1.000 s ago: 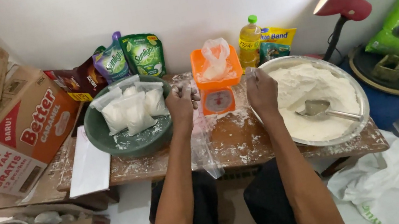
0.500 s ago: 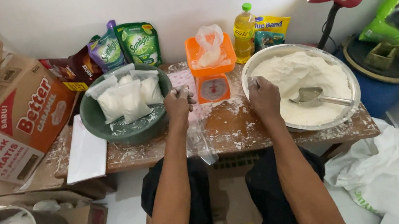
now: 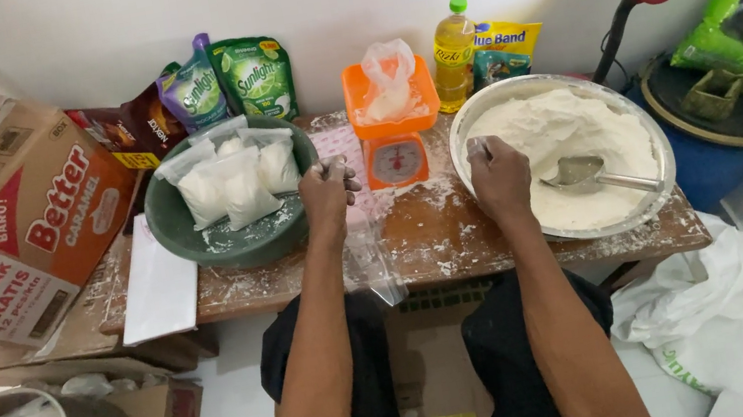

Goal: The person scoops flour from a large bowl into small plastic bags by hand and with a scoop, then places the filled bags on an orange scale to measure them before setting them on the table.

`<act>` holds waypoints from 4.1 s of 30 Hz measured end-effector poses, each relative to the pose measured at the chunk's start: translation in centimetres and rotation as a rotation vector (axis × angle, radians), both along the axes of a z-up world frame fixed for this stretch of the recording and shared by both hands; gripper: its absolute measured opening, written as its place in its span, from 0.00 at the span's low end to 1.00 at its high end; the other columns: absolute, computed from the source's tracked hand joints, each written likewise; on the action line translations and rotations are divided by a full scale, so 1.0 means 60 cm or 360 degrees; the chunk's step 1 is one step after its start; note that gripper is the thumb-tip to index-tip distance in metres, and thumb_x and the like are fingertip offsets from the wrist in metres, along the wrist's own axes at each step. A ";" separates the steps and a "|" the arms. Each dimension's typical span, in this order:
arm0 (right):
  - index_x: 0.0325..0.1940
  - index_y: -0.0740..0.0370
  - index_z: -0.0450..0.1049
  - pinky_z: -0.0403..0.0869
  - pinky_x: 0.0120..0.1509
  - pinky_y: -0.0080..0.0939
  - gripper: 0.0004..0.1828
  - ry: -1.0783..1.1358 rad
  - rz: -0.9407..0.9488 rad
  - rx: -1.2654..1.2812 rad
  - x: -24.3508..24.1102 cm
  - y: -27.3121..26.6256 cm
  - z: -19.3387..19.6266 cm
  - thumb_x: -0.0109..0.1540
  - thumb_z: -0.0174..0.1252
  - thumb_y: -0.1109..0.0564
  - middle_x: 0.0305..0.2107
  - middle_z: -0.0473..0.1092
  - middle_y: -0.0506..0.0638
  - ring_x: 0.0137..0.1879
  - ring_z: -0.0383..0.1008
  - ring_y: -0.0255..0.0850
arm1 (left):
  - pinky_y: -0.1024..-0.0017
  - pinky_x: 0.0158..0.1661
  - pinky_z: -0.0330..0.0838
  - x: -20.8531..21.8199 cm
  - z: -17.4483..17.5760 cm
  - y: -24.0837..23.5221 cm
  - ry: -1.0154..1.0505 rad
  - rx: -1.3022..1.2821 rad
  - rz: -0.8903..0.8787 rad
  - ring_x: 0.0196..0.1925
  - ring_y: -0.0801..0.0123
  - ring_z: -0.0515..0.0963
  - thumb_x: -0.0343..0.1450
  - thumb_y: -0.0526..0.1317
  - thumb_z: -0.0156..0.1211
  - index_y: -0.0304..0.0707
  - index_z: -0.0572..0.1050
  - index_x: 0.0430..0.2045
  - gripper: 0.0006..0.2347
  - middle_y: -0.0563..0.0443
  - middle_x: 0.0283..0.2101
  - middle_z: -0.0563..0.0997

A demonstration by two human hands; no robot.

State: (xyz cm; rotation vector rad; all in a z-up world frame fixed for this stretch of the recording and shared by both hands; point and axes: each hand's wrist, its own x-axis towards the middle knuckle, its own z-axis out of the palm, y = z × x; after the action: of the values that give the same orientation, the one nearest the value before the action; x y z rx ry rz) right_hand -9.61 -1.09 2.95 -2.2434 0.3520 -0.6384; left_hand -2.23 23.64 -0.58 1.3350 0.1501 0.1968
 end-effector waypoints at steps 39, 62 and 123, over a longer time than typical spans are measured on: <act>0.35 0.61 0.77 0.71 0.56 0.65 0.28 -0.0322 0.0232 -0.0259 0.288 0.043 0.031 0.73 0.47 0.38 0.29 0.74 0.59 0.49 0.75 0.63 | 0.72 0.24 0.79 0.175 0.135 -0.106 -0.0072 0.0573 -0.0142 0.29 0.68 0.83 0.72 0.42 0.60 0.26 0.63 0.64 0.27 0.44 0.39 0.79; 0.20 0.57 0.64 0.65 0.36 0.37 0.22 -0.0405 0.0453 0.0118 0.256 0.056 0.075 0.66 0.57 0.48 0.13 0.56 0.48 0.27 0.58 0.33 | 0.74 0.21 0.70 0.169 0.142 -0.129 -0.0541 0.0267 -0.0118 0.15 0.72 0.76 0.72 0.32 0.53 0.25 0.76 0.41 0.08 0.46 0.18 0.75; 0.23 0.59 0.73 0.67 0.37 0.48 0.16 0.0136 0.0287 -0.0009 -0.016 -0.233 0.042 0.63 0.55 0.52 0.14 0.66 0.55 0.25 0.66 0.45 | 0.76 0.21 0.73 0.016 0.064 -0.365 -0.0403 0.0596 -0.0989 0.14 0.70 0.79 0.71 0.39 0.66 0.30 0.81 0.27 0.09 0.47 0.14 0.77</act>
State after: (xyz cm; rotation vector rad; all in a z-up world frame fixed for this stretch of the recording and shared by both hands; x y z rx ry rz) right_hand -10.57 -15.08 5.50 -2.2809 0.1872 -0.4508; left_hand -1.29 1.75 3.28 1.6487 -0.5363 -0.1424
